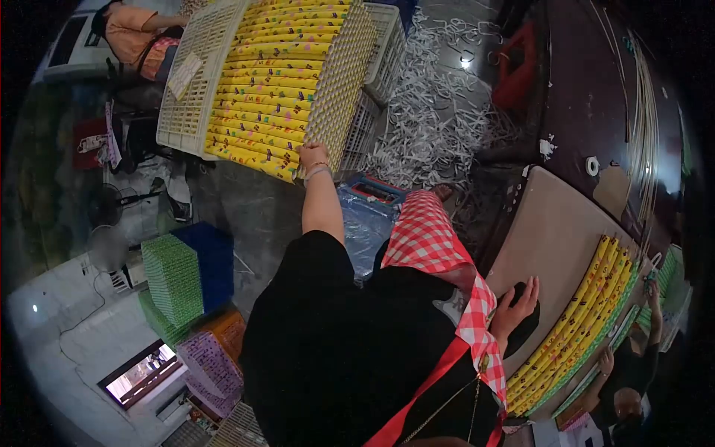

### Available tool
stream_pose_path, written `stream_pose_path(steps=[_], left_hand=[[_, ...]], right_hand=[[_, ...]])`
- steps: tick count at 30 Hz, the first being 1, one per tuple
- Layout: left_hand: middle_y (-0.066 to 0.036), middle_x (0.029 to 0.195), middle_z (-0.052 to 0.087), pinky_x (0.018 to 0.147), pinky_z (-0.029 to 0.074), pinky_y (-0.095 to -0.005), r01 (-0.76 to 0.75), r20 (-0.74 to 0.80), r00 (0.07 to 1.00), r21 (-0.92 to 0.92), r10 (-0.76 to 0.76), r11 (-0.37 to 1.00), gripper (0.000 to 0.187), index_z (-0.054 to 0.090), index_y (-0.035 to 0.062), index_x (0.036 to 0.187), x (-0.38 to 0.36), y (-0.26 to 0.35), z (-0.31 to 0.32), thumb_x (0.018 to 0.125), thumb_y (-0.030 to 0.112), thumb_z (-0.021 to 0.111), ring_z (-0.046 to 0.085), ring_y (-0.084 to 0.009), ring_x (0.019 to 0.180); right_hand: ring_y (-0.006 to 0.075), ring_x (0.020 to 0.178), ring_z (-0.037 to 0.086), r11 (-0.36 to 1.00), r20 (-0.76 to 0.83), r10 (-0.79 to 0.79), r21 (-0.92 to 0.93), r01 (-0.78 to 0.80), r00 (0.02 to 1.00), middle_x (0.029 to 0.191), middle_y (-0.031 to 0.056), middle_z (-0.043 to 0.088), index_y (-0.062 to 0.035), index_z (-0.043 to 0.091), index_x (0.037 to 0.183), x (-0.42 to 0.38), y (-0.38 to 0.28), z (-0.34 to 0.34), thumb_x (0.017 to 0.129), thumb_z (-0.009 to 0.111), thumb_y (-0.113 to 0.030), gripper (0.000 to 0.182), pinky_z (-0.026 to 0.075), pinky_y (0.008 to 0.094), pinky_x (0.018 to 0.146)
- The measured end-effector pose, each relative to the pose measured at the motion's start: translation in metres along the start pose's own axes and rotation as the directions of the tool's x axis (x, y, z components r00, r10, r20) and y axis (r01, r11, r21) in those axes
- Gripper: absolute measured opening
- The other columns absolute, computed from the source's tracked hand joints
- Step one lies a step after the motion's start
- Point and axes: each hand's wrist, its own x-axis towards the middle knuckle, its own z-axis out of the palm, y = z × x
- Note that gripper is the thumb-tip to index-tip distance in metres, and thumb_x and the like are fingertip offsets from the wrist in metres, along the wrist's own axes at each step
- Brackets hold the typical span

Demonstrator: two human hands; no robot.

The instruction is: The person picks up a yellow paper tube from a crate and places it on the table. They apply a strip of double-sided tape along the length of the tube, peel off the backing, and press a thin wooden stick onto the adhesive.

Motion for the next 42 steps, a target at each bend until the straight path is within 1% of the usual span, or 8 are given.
stream_pose_path(steps=[12, 13, 27, 32, 35, 36, 37, 42], left_hand=[[-0.005, 0.058, 0.051, 0.055, 0.046, -0.0319, -0.031, 0.14, 0.973, -0.707, 0.183, 0.706, 0.029, 0.057, 0.002, 0.097, 0.034, -0.104, -0.034, 0.085, 0.029, 0.053, 0.049, -0.0169, 0.054], [-0.005, 0.084, 0.051, 0.059, 0.045, -0.0305, -0.066, 0.135, 0.973, -0.61, 0.186, 0.79, 0.022, 0.053, 0.0099, 0.096, 0.029, -0.117, -0.036, 0.086, 0.029, 0.054, 0.052, -0.017, 0.072], [-0.01, 0.101, 0.049, 0.079, 0.043, -0.0376, -0.635, 0.357, 0.734, 0.057, 0.578, 0.771, 0.037, 0.048, 0.0029, 0.109, 0.039, -0.047, -0.069, 0.086, 0.031, 0.054, 0.048, -0.0224, 0.091], [-0.01, 0.102, 0.049, 0.09, 0.039, -0.0452, -0.207, 0.451, 0.875, 0.018, 0.177, 0.978, 0.024, 0.048, 0.0041, 0.103, 0.026, -0.099, -0.062, 0.083, 0.014, 0.057, 0.049, -0.0265, 0.096], [-0.008, 0.094, 0.053, 0.09, 0.039, -0.0461, 0.163, 0.748, 0.642, 0.079, -0.167, 0.983, 0.016, 0.053, 0.005, 0.094, 0.004, -0.189, -0.056, 0.08, 0.008, 0.058, 0.049, -0.0255, 0.093], [-0.008, 0.093, 0.053, 0.091, 0.039, -0.0454, 0.231, 0.643, 0.729, 0.091, -0.234, 0.969, 0.014, 0.054, 0.0047, 0.093, -0.048, -0.219, -0.04, 0.08, 0.007, 0.058, 0.05, -0.025, 0.093], [-0.007, 0.092, 0.054, 0.092, 0.039, -0.0438, 0.341, 0.726, 0.598, 0.153, -0.34, 0.927, 0.014, 0.054, 0.0052, 0.091, -0.07, -0.247, -0.029, 0.079, 0.006, 0.059, 0.051, -0.0239, 0.093], [-0.004, 0.092, 0.056, 0.086, 0.045, -0.0358, 0.431, 0.814, 0.372, 0.274, -0.447, 0.859, 0.018, 0.056, 0.0106, 0.09, -0.21, -0.343, 0.032, 0.075, 0.006, 0.065, 0.054, -0.02, 0.092]], right_hand=[[0.031, 0.119, 0.034, 0.999, 0.042, -0.004, 0.034, 0.003, 0.999, 0.131, 0.0148, 0.034, -0.0065, 0.037, 0.128, 0.0, 0.017, 0.005, 0.09, 0.045, -0.019, 0.04, 0.032, 0.0446, 0.092], [0.031, 0.119, 0.034, 0.999, 0.042, -0.004, 0.041, 0.003, 0.999, 0.131, 0.0146, 0.033, -0.0063, 0.036, 0.128, 0.001, 0.017, 0.004, 0.09, 0.045, -0.019, 0.041, 0.032, 0.0442, 0.092], [0.0298, 0.121, 0.033, 0.995, 0.023, 0.048, 0.091, -0.05, 0.999, 0.132, 0.0142, 0.033, -0.0067, 0.036, 0.129, 0.005, 0.02, 0.016, 0.09, 0.045, -0.019, 0.041, 0.032, 0.043, 0.094], [0.03, 0.121, 0.033, 0.993, -0.023, -0.017, 0.113, 0.019, 1.0, 0.132, 0.0146, 0.032, -0.0064, 0.033, 0.13, 0.011, 0.018, 0.016, 0.091, 0.044, -0.019, 0.042, 0.032, 0.0435, 0.094], [0.0303, 0.12, 0.034, 0.995, -0.059, -0.056, 0.079, 0.061, 0.997, 0.132, 0.015, 0.032, -0.0061, 0.032, 0.13, 0.015, 0.02, 0.014, 0.091, 0.045, -0.016, 0.042, 0.034, 0.0431, 0.093], [0.0304, 0.119, 0.035, 0.99, -0.082, -0.039, 0.133, 0.05, 0.996, 0.132, 0.0151, 0.032, -0.0058, 0.033, 0.13, 0.021, 0.018, 0.01, 0.09, 0.045, -0.014, 0.042, 0.035, 0.043, 0.092], [0.0305, 0.118, 0.037, 0.982, -0.105, -0.02, 0.185, 0.04, 0.994, 0.131, 0.0152, 0.033, -0.0056, 0.033, 0.129, 0.028, 0.016, 0.004, 0.089, 0.046, -0.011, 0.042, 0.036, 0.0429, 0.091], [0.0269, 0.111, 0.044, 0.992, -0.322, 0.004, 0.118, 0.036, 0.947, 0.129, 0.0145, 0.036, -0.0033, 0.033, 0.129, 0.068, 0.001, -0.052, 0.087, 0.049, -0.007, 0.044, 0.038, 0.0374, 0.09]])
